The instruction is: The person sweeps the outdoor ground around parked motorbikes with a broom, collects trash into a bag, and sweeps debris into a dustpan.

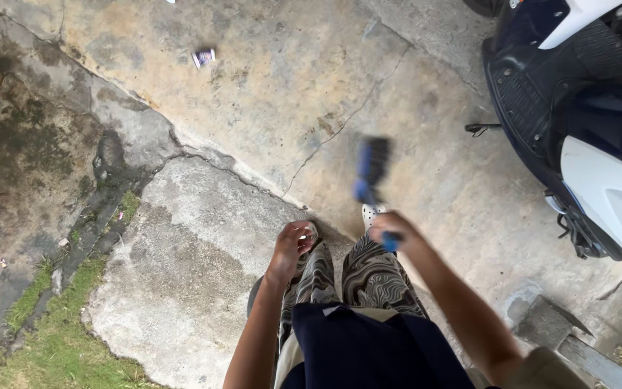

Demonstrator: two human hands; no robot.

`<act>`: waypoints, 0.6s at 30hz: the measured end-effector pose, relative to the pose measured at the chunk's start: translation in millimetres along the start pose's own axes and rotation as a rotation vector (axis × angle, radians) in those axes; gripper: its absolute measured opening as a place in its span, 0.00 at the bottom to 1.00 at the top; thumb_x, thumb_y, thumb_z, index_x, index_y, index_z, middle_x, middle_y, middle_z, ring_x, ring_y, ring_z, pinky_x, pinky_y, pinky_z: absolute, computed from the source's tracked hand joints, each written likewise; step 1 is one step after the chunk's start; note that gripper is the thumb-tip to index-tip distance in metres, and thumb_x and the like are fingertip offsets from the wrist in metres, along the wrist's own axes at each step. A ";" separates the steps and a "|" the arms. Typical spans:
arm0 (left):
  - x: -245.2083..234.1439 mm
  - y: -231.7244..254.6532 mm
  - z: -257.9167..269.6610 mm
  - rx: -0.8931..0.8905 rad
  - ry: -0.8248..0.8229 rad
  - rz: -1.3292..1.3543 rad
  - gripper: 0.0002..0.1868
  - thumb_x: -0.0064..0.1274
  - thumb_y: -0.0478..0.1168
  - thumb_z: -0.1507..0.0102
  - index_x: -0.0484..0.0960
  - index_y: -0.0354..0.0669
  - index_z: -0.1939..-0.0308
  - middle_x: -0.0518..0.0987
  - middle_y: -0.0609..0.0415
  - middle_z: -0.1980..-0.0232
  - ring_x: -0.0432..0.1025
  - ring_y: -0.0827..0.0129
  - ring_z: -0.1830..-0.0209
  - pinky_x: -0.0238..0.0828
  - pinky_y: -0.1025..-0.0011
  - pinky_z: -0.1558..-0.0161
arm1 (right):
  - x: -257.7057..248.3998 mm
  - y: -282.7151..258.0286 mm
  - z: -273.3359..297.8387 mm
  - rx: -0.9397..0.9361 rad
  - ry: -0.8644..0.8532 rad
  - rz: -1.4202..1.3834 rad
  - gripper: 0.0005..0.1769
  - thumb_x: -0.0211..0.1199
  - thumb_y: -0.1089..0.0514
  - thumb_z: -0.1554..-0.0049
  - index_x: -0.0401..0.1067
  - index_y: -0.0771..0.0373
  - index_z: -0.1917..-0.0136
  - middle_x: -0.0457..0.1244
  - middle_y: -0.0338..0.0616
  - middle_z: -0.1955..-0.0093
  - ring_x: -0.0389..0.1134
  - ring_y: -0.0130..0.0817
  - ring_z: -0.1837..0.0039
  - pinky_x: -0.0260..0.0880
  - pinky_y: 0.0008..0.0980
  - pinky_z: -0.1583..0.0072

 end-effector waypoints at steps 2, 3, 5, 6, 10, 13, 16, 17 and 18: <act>-14.8 6.2 10.2 -0.024 0.044 -0.013 0.13 0.43 0.41 0.29 0.77 0.40 0.46 0.78 0.51 0.55 0.72 0.69 0.60 0.71 0.68 0.52 | 62.7 -19.3 -17.8 -0.006 -0.160 -0.104 0.07 0.54 0.67 0.40 0.58 0.71 0.57 0.54 0.41 0.73 0.53 0.26 0.76 0.51 0.25 0.76; -18.9 8.8 15.8 -0.047 0.087 -0.022 0.13 0.42 0.42 0.28 0.76 0.41 0.46 0.78 0.52 0.55 0.72 0.68 0.59 0.71 0.68 0.51 | 87.9 -39.4 -28.6 -0.027 -0.198 -0.104 0.07 0.54 0.67 0.40 0.57 0.70 0.56 0.53 0.39 0.73 0.52 0.25 0.77 0.49 0.24 0.77; -24.0 15.6 25.7 -0.035 0.083 -0.030 0.13 0.41 0.42 0.28 0.77 0.41 0.46 0.77 0.52 0.55 0.72 0.69 0.59 0.72 0.68 0.51 | 121.6 -81.4 -44.6 -0.022 -0.267 -0.254 0.04 0.53 0.69 0.41 0.61 0.70 0.53 0.53 0.37 0.72 0.50 0.21 0.76 0.47 0.19 0.77; -25.0 18.3 29.1 -0.022 0.080 -0.044 0.14 0.40 0.42 0.29 0.77 0.41 0.46 0.77 0.52 0.55 0.72 0.69 0.59 0.72 0.69 0.51 | 129.4 -97.7 -48.6 0.033 -0.321 -0.464 0.06 0.53 0.71 0.41 0.65 0.71 0.49 0.55 0.36 0.70 0.51 0.18 0.75 0.47 0.14 0.75; -34.6 27.2 35.0 -0.006 0.052 0.016 0.13 0.41 0.40 0.29 0.76 0.39 0.46 0.76 0.52 0.55 0.71 0.68 0.60 0.69 0.68 0.53 | 101.9 -122.2 -38.1 -0.191 -0.309 -0.164 0.06 0.56 0.66 0.38 0.62 0.71 0.53 0.57 0.37 0.68 0.53 0.18 0.73 0.51 0.19 0.74; -50.0 29.4 37.3 -0.037 0.057 -0.037 0.13 0.41 0.41 0.30 0.76 0.41 0.45 0.76 0.53 0.55 0.72 0.70 0.58 0.70 0.70 0.52 | 62.4 -95.6 15.7 -0.375 -0.118 0.150 0.08 0.58 0.62 0.37 0.65 0.70 0.48 0.55 0.38 0.72 0.54 0.23 0.76 0.53 0.26 0.74; -66.1 29.6 36.5 -0.036 0.010 0.041 0.12 0.44 0.40 0.30 0.76 0.39 0.46 0.76 0.52 0.56 0.71 0.69 0.59 0.69 0.69 0.54 | 50.9 -49.2 77.4 -0.196 0.226 0.331 0.19 0.55 0.63 0.42 0.63 0.56 0.37 0.58 0.41 0.72 0.58 0.29 0.76 0.60 0.32 0.74; -70.7 29.5 35.8 -0.034 0.023 0.028 0.13 0.44 0.40 0.30 0.77 0.39 0.46 0.77 0.52 0.56 0.71 0.68 0.59 0.70 0.69 0.53 | 55.0 -29.3 92.4 -0.134 0.291 0.383 0.19 0.55 0.64 0.43 0.62 0.61 0.37 0.59 0.42 0.71 0.59 0.29 0.75 0.62 0.33 0.73; -74.7 29.8 35.9 -0.031 0.036 0.014 0.14 0.44 0.41 0.30 0.77 0.39 0.45 0.77 0.51 0.57 0.71 0.68 0.60 0.71 0.69 0.53 | 60.3 -9.4 103.9 -0.072 0.355 0.434 0.20 0.56 0.65 0.43 0.61 0.65 0.37 0.61 0.42 0.69 0.61 0.30 0.74 0.64 0.33 0.72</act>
Point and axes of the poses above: each hand's wrist, its own z-axis away from the middle knuckle, its own x-axis out of the palm, y = z × x, the point moved 1 cm from there along -z, towards the middle knuckle
